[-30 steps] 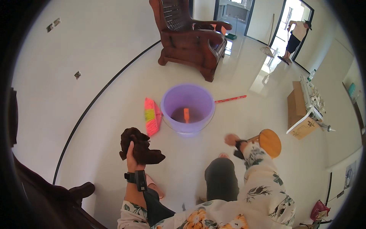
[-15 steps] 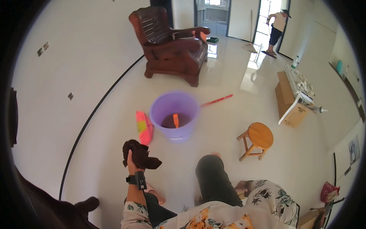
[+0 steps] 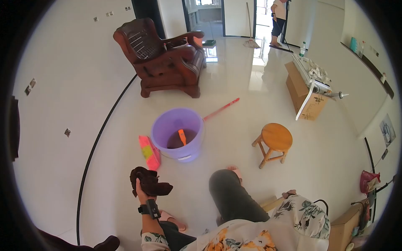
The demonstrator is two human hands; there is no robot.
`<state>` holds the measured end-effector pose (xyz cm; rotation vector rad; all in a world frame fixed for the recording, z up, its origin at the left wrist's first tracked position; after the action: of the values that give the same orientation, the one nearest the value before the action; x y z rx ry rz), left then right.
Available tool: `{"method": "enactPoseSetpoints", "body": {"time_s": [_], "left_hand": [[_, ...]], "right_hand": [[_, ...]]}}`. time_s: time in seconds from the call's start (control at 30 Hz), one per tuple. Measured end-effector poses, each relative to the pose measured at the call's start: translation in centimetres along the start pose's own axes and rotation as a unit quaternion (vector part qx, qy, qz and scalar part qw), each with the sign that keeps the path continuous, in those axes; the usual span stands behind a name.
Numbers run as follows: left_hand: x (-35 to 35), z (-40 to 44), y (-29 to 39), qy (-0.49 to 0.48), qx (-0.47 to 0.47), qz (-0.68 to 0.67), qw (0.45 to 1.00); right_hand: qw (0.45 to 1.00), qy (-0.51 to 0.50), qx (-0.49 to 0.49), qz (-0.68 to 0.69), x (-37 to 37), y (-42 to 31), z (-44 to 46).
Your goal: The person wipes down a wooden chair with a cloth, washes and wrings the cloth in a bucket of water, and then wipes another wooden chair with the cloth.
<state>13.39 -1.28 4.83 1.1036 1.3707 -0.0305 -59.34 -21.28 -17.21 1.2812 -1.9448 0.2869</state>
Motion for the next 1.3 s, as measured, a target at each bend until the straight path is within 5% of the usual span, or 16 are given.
{"method": "enactPoseSetpoints", "body": {"time_s": [0.1, 0.13, 0.3, 0.43, 1.3], "left_hand": [[0.0, 0.0, -0.1, 0.007, 0.003, -0.001, 1.0], [0.0, 0.1, -0.1, 0.004, 0.005, -0.003, 1.0], [0.6, 0.7, -0.5, -0.02, 0.013, -0.003, 1.0], [-0.4, -0.2, -0.3, 0.001, 0.018, -0.001, 1.0], [-1.3, 0.3, -0.6, -0.045, -0.003, 0.009, 0.999]], "right_hand": [[0.941, 0.035, 0.264, -0.208, -5.7, -1.5, 5.8], [0.943, -0.027, 0.273, -0.186, -7.7, -0.8, 6.2], [0.947, -0.256, 0.192, 0.029, -9.7, -3.1, -5.0], [0.926, -0.316, 0.191, 0.083, -9.9, -5.1, -10.4], [0.913, -0.345, 0.179, 0.126, -8.6, -6.0, -14.9]]}}
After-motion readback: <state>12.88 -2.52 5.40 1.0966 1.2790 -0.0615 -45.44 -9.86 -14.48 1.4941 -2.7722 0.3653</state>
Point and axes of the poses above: each hand's wrist, its own z-axis towards the middle knuckle, its own x-axis out of the back of the hand, y = z × x, the point moved 8 cm from there along z, towards the middle knuckle, and after that the axes turned 11 degrees about -x, right-handed, at the moved point
